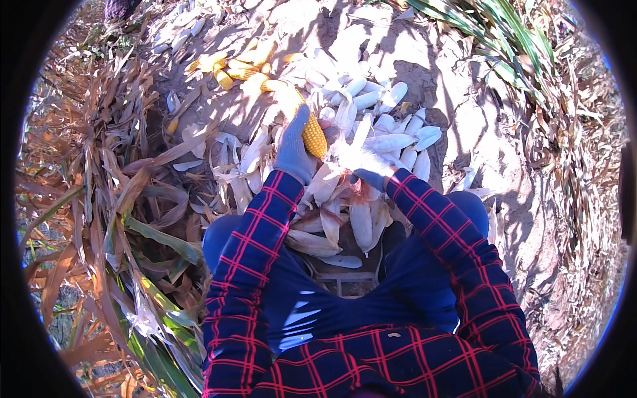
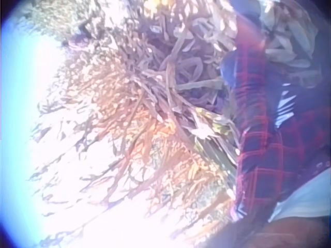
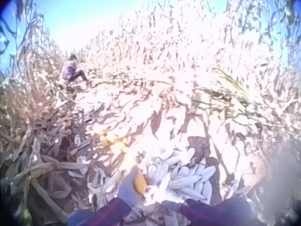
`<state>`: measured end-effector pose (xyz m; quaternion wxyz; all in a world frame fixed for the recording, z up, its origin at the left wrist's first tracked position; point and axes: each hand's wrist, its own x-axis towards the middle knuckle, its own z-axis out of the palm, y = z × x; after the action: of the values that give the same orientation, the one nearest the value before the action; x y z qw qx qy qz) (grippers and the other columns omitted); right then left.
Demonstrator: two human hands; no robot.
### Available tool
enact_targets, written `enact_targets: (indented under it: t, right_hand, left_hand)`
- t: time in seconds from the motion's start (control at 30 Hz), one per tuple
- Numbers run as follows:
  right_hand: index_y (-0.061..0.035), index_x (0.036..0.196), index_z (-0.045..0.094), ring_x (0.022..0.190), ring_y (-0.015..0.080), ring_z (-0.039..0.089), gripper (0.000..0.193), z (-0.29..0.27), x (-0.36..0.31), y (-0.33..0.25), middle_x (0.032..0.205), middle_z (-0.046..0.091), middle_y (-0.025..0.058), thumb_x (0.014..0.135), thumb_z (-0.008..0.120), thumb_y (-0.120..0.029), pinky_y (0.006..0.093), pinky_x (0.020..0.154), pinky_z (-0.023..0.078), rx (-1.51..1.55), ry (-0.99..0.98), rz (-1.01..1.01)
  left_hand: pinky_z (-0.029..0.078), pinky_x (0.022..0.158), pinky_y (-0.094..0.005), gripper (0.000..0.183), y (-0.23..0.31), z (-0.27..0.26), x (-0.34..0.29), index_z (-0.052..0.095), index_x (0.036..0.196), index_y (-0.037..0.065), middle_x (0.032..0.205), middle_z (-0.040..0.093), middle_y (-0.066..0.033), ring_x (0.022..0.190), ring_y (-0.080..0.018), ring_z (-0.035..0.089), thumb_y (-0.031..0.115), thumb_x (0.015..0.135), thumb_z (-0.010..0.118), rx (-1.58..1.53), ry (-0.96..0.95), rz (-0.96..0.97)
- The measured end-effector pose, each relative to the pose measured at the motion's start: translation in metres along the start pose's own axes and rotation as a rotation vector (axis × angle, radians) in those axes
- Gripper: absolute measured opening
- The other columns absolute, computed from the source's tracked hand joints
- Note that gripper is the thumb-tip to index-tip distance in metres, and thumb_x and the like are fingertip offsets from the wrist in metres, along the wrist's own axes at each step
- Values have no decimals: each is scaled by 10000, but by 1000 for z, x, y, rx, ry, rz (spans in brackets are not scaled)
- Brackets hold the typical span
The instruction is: The person sits on the ground in a cornfield and shucks corn cobs by hand, removing the husks and placing the cleaned cobs aside.
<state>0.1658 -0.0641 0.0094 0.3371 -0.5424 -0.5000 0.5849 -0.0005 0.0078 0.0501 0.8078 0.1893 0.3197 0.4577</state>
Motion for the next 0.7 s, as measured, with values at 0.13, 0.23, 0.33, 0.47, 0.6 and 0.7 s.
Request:
enact_targets:
  t: [0.13,0.23,0.33,0.47,0.6,0.7]
  right_hand:
    - [-48,946,657,756,267,633,226,-53,-2,-10,826,649,132,823,587,-224,377,696,490,-894,322,-212]
    - [-68,1000,669,774,293,657,364,-109,-32,-25,831,675,160,819,595,-375,378,723,504,-708,425,223]
    - [-30,1032,653,778,216,651,334,-189,-94,16,885,684,142,803,662,-273,334,695,501,-814,542,282]
    - [-1,1111,520,804,189,548,545,-218,-207,57,919,581,98,699,752,-271,313,713,438,-839,655,662]
    - [-39,1400,299,1238,244,437,1033,-245,-386,165,1334,458,158,561,845,-291,318,1052,344,-899,389,1290]
    - [10,1232,518,1153,254,542,861,-255,-432,212,1233,572,154,520,879,-312,322,989,424,-861,527,1448]
  left_hand:
    - [520,519,-359,325,1,-29,17,538,1019,62,743,628,-119,580,-250,621,320,849,638,221,177,106]
    - [486,423,-333,366,4,-58,23,534,990,48,719,613,-118,560,-231,617,354,830,656,211,231,-1]
    - [473,449,-328,319,5,-54,22,518,904,92,643,567,-102,508,-227,575,398,862,597,387,177,-188]
    - [508,565,-343,351,63,-54,24,565,963,56,790,603,-92,680,-214,617,384,850,613,166,204,90]
    - [476,794,-400,328,123,-32,17,570,967,52,901,607,-106,867,-255,600,359,856,605,86,212,279]
    - [529,725,-395,228,132,-57,15,602,968,50,892,651,-124,801,-274,642,256,872,590,227,154,132]
